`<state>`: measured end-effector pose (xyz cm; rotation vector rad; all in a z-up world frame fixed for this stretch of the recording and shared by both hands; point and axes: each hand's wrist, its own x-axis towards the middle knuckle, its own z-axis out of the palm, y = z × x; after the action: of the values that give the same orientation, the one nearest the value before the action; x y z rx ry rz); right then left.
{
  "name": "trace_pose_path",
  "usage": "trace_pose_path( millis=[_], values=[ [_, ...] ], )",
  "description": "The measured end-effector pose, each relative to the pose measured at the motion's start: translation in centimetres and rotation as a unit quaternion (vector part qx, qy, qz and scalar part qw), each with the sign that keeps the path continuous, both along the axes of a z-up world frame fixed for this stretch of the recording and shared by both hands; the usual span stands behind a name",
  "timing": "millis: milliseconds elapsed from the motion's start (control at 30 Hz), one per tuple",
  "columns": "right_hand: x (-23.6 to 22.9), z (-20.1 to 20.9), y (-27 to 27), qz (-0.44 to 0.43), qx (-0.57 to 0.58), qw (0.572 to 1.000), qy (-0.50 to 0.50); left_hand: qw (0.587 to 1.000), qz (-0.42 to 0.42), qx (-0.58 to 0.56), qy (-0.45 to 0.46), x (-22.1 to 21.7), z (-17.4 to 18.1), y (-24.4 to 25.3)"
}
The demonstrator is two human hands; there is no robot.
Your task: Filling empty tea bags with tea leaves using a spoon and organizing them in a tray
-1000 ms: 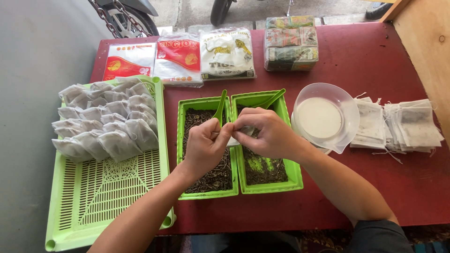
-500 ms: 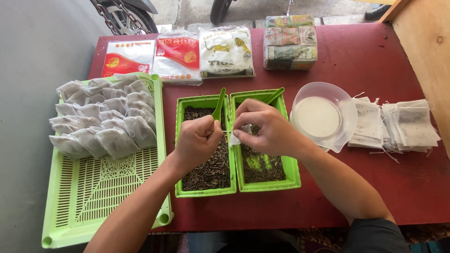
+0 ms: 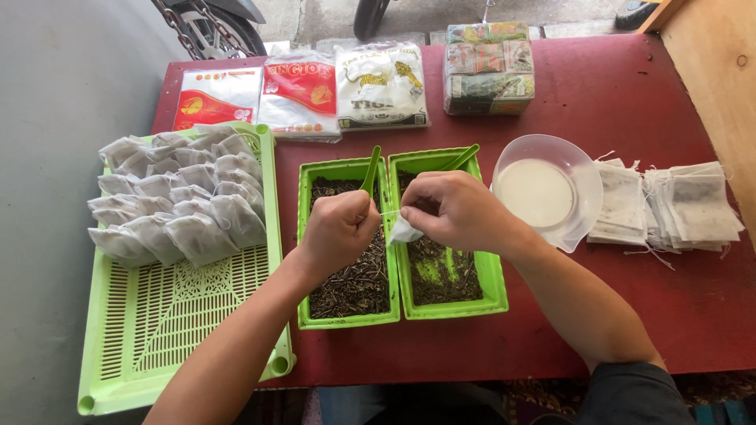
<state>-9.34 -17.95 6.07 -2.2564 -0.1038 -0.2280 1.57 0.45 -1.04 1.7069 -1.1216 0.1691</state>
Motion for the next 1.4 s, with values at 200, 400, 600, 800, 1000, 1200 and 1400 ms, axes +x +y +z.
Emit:
trace_pose_path(
  millis=[200,400,600,800,1000,1200,1400],
  values=[
    [-0.3,0.3,0.0,-0.030,0.018,0.998,0.048,0.999,0.000,0.016,0.029,0.5,2.1,0.2],
    [0.1,0.4,0.0,-0.017,0.029,0.999,0.038,0.995,-0.081,0.064,-0.009,-0.9,3.2,0.1],
    [-0.1,1.3,0.4,-0.006,0.055,0.998,0.032,0.995,-0.079,0.022,-0.057,-0.4,-1.2,-0.7],
    [0.1,0.9,0.0,-0.002,0.054,0.998,0.019,0.998,-0.052,0.018,-0.032,-1.2,0.0,-0.5],
    [0.2,0.2,0.2,0.016,0.050,0.998,0.024,0.999,-0.036,0.009,-0.022,-1.1,0.1,-0.3],
    [0.2,0.6,0.5,0.049,0.043,0.998,-0.012,0.999,-0.052,-0.006,0.005,-1.5,0.9,-0.2],
    [-0.2,0.4,0.1,0.059,0.037,0.997,-0.026,0.997,-0.031,0.032,-0.057,-1.5,0.0,0.0]
  ],
)
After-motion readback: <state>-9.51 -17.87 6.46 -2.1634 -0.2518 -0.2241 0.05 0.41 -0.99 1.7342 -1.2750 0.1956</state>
